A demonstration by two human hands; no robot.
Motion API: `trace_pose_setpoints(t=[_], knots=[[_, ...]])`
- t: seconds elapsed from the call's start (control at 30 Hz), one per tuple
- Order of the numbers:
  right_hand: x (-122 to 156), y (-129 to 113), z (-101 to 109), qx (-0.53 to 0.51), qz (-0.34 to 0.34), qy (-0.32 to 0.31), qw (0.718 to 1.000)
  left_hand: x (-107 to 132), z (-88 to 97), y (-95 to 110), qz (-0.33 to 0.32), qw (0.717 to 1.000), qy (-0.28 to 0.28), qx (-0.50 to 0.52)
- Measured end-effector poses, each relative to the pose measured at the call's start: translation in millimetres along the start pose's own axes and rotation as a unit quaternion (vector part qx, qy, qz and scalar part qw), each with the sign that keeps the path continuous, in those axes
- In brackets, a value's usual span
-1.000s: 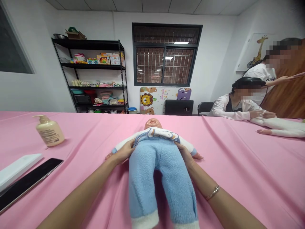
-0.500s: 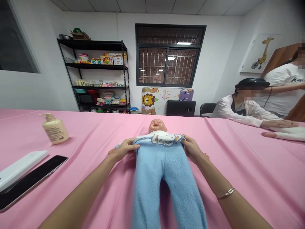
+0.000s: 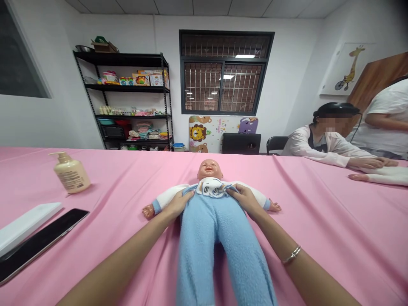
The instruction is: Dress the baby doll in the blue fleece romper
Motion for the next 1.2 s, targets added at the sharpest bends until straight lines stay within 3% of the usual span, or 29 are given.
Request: trace_pose_setpoints(t=[0.13, 0.3, 0.47, 0.6, 0.7, 0.8, 0.9, 1.0, 1.1, 1.2], knots=[[2, 6, 7, 0.118, -0.016, -0.009, 0.993, 0, 4.4, 4, -0.004, 0.999, -0.035, 0.004], [18, 11, -5, 0.079, -0.064, -0.203, 0.974, 14, 4.6, -6, 0.074, 0.982, -0.171, 0.021], [32, 13, -7, 0.012, -0.097, -0.326, 0.940, 22, 3.0, -9, 0.104, 0.963, -0.218, 0.116], [38, 10, -9, 0.005, -0.098, -0.371, 0.923, 23, 2.8, 0, 0.079, 0.958, -0.272, 0.040], [36, 13, -9, -0.016, -0.093, -0.368, 0.925, 20, 4.6, 6, 0.040, 0.959, -0.277, -0.043], [28, 23, -10, -0.112, -0.114, -0.341, 0.926, 16, 2.1, 12, -0.013, 0.967, -0.252, -0.043], [20, 34, -13, -0.232, -0.142, -0.304, 0.913, 15, 0.5, 6, 0.003, 0.980, -0.201, 0.006], [15, 36, -19, -0.314, -0.147, -0.252, 0.903, 12, 4.1, -5, 0.034, 0.990, -0.085, 0.108], [9, 37, -20, -0.374, -0.151, -0.167, 0.899, 10, 7.8, -13, 0.038, 0.972, 0.048, 0.228], [7, 39, -27, -0.390, -0.160, -0.137, 0.896, 10, 5.1, -22, 0.061, 0.954, 0.097, 0.276]])
Point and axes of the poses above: each hand's wrist, its own x-axis away from the middle knuckle, its own z-axis out of the back of the hand, y = z × x, the point moved 9 cm from there along -x, towards the middle knuckle, and after that the axes turned 13 degrees about -z, right-handed, at the moved point
